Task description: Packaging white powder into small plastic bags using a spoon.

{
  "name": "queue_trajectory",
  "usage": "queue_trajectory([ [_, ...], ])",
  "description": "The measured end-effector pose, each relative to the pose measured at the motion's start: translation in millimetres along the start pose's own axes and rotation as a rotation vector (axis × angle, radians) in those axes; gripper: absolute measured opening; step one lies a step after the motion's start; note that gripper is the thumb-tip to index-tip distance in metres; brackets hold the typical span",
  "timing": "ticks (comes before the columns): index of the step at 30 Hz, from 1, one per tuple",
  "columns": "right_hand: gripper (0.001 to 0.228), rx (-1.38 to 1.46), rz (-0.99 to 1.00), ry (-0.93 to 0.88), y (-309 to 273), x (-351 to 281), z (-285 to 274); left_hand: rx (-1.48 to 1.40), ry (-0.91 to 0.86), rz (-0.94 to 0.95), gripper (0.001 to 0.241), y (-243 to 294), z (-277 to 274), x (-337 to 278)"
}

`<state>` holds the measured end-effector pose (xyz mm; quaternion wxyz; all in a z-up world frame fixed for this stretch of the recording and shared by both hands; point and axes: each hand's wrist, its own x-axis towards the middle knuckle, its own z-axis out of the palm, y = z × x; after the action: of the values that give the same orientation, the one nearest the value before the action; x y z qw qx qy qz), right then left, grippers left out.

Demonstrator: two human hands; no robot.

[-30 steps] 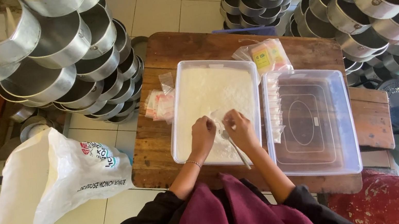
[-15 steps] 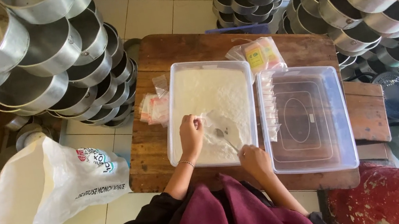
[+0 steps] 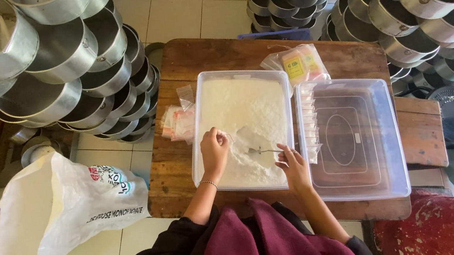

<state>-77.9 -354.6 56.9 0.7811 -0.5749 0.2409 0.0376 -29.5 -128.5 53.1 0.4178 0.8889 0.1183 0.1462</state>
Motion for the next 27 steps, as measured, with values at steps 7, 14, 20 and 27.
queue_trajectory([
  [7, 0.029, -0.262, -0.206, 0.053, 41, 13, 15, 0.026, 0.053, 0.015, 0.01, 10, -10, 2],
  [14, 0.032, 0.036, -0.055, 0.027, 57, 24, 26, -0.064, 0.122, 0.037, 0.014, 7, -11, 4],
  [20, 0.032, 0.037, -0.077, 0.034, 40, 29, 10, -0.026, 0.154, 0.056, 0.012, 8, -17, 3],
  [27, 0.036, -0.006, -0.134, 0.016, 15, 28, -8, -0.03, 0.094, 0.088, 0.013, 0, -12, 7],
])
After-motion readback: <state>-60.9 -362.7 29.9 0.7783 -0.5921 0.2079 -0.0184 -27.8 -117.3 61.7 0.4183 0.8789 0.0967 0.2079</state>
